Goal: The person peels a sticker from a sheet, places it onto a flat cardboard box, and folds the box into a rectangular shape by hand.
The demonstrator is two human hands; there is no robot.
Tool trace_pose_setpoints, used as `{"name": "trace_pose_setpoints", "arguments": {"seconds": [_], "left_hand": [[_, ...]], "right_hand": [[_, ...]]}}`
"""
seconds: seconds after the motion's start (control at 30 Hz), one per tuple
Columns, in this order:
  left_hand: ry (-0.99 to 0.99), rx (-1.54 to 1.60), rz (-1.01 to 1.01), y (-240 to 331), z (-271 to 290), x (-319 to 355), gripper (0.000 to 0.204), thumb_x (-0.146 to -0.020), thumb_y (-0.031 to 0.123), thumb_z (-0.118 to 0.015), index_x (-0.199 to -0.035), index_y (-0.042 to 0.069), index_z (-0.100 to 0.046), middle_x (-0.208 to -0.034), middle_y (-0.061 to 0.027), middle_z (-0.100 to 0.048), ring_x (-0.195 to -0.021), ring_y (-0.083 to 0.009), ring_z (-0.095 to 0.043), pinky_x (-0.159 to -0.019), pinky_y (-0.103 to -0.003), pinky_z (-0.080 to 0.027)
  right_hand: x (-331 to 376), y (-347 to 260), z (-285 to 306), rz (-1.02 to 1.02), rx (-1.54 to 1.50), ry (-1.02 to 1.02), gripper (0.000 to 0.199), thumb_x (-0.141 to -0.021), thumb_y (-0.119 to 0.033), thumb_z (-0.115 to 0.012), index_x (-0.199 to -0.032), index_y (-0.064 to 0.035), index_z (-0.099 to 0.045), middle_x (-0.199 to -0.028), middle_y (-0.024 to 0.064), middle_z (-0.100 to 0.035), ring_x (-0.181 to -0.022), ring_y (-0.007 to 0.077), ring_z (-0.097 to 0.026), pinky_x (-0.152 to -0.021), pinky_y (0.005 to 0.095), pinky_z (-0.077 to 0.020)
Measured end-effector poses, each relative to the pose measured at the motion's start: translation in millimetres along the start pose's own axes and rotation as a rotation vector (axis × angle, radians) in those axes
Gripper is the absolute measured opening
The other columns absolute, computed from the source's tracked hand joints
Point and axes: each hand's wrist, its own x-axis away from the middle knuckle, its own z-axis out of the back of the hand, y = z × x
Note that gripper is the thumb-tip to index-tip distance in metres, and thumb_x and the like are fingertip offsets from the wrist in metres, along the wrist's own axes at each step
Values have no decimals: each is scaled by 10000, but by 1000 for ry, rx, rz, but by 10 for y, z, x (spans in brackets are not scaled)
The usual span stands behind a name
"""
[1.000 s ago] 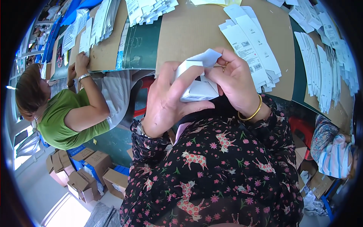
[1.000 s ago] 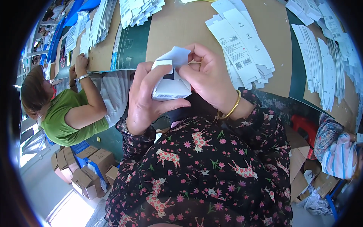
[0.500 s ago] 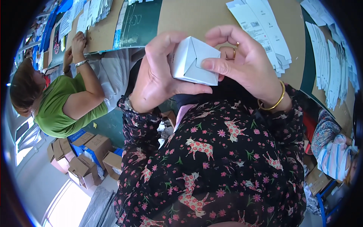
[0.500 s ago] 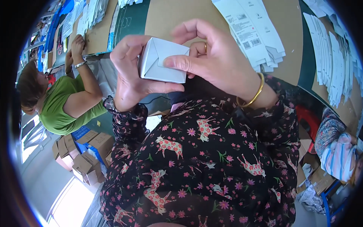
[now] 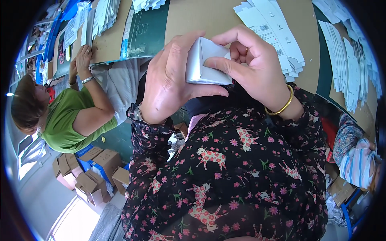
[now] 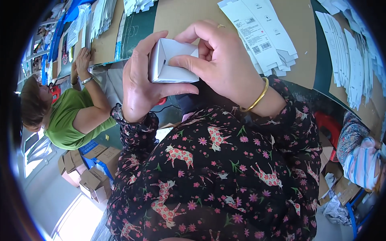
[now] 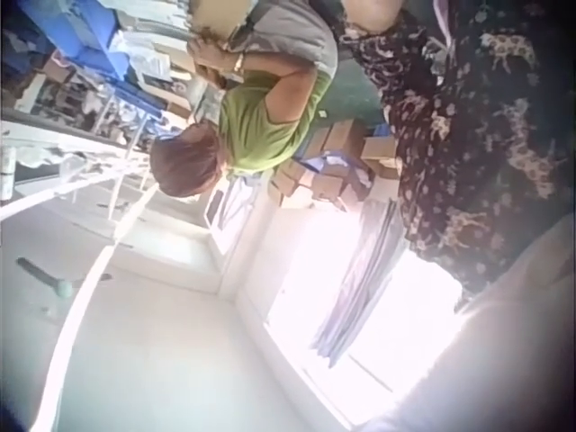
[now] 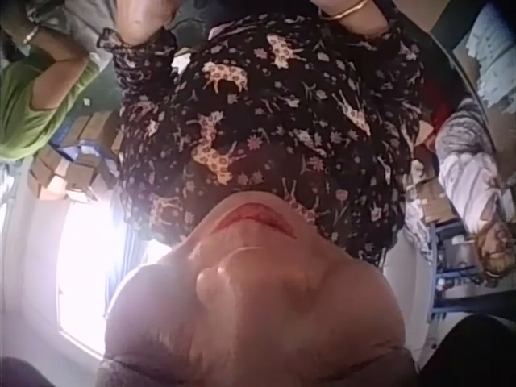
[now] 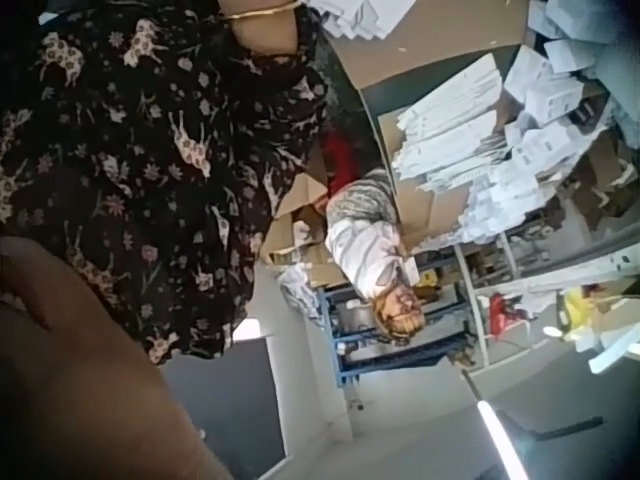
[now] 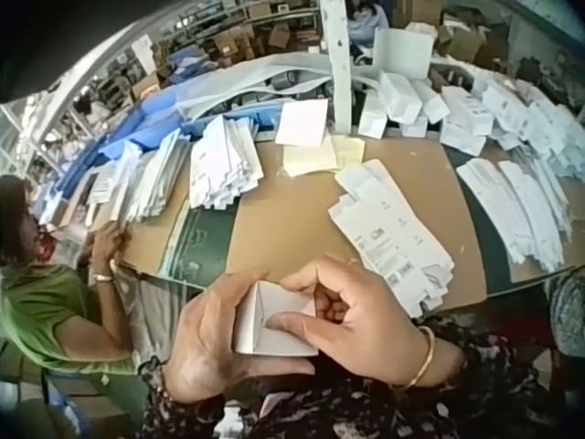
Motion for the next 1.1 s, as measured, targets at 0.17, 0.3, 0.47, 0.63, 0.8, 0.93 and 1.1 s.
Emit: {"name": "trace_pose_setpoints", "arguments": {"seconds": [0.17, 0.3, 0.47, 0.63, 0.8, 0.93, 1.1], "left_hand": [[40, 33, 37, 91, 24, -119, 1092, -551, 342, -1044, -1444, 3, -516, -1277, -172, -691, -1036, -345, -734, -903, -423, -609], [27, -133, -176, 148, 147, -274, 761, -714, 324, -922, -1359, 49, -627, -1220, -160, -693, -1063, -348, -710, -901, -458, -575], [-15, -254, -472, 337, 88, -469, 501, -876, 199, -769, -1362, 111, -689, -1307, -85, -690, -1265, -301, -644, -1093, -497, -482], [323, -332, -506, 473, -229, -566, 535, -895, 177, -792, -1418, 165, -683, -1431, -47, -659, -1451, -315, -511, -1261, -561, -290], [218, -147, -204, 395, -561, -554, 561, -882, 185, -839, -1420, 161, -682, -1493, -63, -626, -1519, -327, -432, -1285, -601, -189], [88, -89, -122, 235, -847, -407, 554, -863, 181, -869, -1386, 133, -693, -1486, -78, -625, -1502, -351, -456, -1276, -600, -207], [45, -59, -25, 203, -922, -186, 460, -884, 146, -843, -1324, 113, -715, -1480, -98, -622, -1489, -370, -472, -1271, -605, -212]], "right_hand": [[-32, -62, 44, -69, -161, 42, 297, -959, -77, -823, -1204, 16, -683, -952, 9, -695, -807, 25, -612, -723, 201, -507], [59, -419, 270, -197, 32, -33, 380, -949, -123, -837, -1258, 18, -666, -995, 14, -688, -838, 35, -620, -736, 210, -514], [303, -522, 610, -228, -105, -108, 521, -937, -125, -823, -1384, 14, -597, -1123, 47, -664, -897, 66, -647, -762, 232, -533], [561, -536, 811, 2, -30, 193, 552, -957, -56, -757, -1455, 16, -528, -1191, 71, -631, -924, 112, -678, -792, 260, -567], [490, -285, 1671, 71, -51, 874, 540, -975, -45, -745, -1449, 40, -499, -1166, 86, -606, -986, 196, -723, -838, 310, -626], [141, -19, 2336, 8, -12, 1062, 526, -971, -105, -782, -1403, 45, -522, -1158, 111, -607, -957, 204, -735, -818, 310, -638], [-393, 604, 2996, 79, 288, 1141, 580, -928, -219, -849, -1361, 27, -552, -1150, 131, -616, -877, 213, -742, -808, 309, -642]]}}
